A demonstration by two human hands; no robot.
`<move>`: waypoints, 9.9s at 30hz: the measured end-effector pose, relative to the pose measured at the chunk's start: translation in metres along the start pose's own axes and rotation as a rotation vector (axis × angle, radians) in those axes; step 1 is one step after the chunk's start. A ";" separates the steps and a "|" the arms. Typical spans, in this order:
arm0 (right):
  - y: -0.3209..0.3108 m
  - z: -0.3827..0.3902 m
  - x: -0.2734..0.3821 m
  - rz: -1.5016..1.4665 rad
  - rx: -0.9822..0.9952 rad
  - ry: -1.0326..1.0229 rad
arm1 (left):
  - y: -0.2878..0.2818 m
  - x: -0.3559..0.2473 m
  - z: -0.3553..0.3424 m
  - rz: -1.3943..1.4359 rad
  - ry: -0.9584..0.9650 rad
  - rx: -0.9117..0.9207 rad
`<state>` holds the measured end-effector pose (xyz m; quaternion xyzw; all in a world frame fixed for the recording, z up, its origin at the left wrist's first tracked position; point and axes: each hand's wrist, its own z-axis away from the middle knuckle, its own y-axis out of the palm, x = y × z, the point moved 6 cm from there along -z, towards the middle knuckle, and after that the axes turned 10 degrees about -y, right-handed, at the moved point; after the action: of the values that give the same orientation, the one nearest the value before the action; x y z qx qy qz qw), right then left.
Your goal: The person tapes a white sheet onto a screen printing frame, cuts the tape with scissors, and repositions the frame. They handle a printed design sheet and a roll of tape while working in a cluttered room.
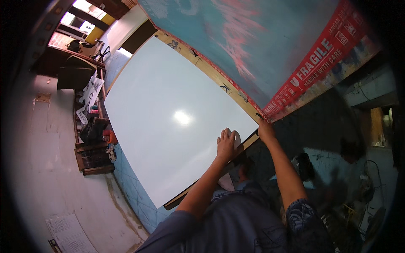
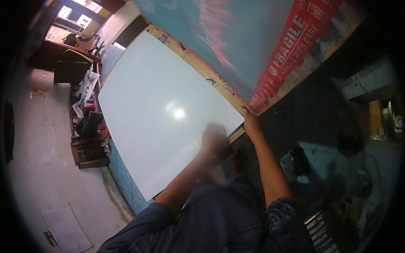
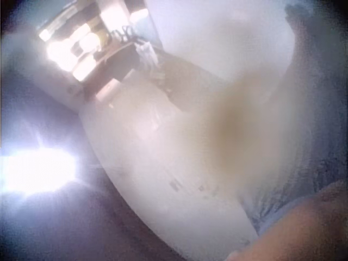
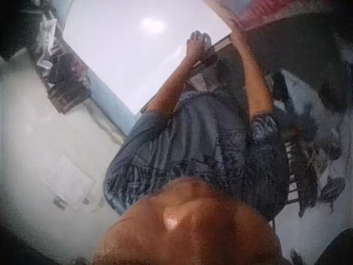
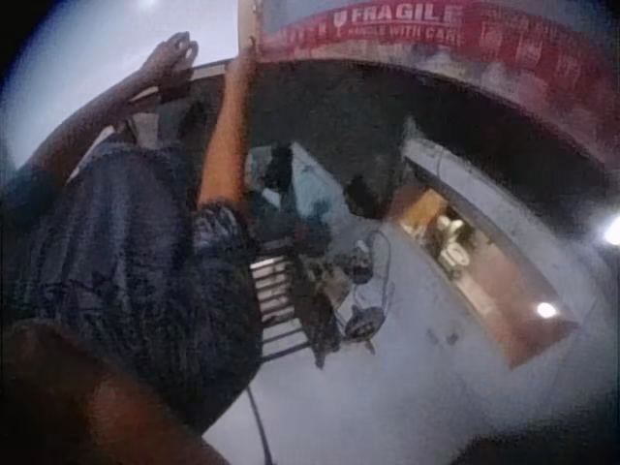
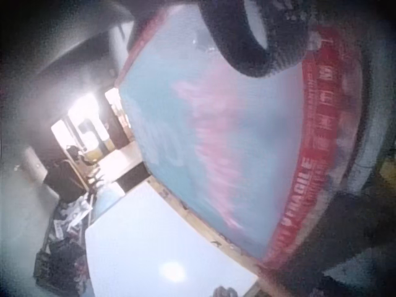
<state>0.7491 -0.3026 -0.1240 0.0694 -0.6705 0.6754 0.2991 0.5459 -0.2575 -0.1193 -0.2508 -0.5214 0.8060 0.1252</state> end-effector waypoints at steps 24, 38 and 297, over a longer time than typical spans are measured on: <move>0.007 0.001 0.009 0.164 -0.192 -0.199 | -0.038 -0.001 0.014 0.012 0.033 0.034; 0.004 0.004 0.011 0.168 -0.006 -0.213 | 0.020 0.024 -0.003 -0.062 0.151 -0.063; 0.281 -0.074 0.562 0.301 0.040 0.203 | -0.124 0.965 0.554 0.775 -0.888 0.057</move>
<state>0.1763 -0.0360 -0.0955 -0.0943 -0.6262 0.7293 0.2591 -0.5715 -0.1885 -0.0882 -0.0581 -0.3722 0.8346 -0.4018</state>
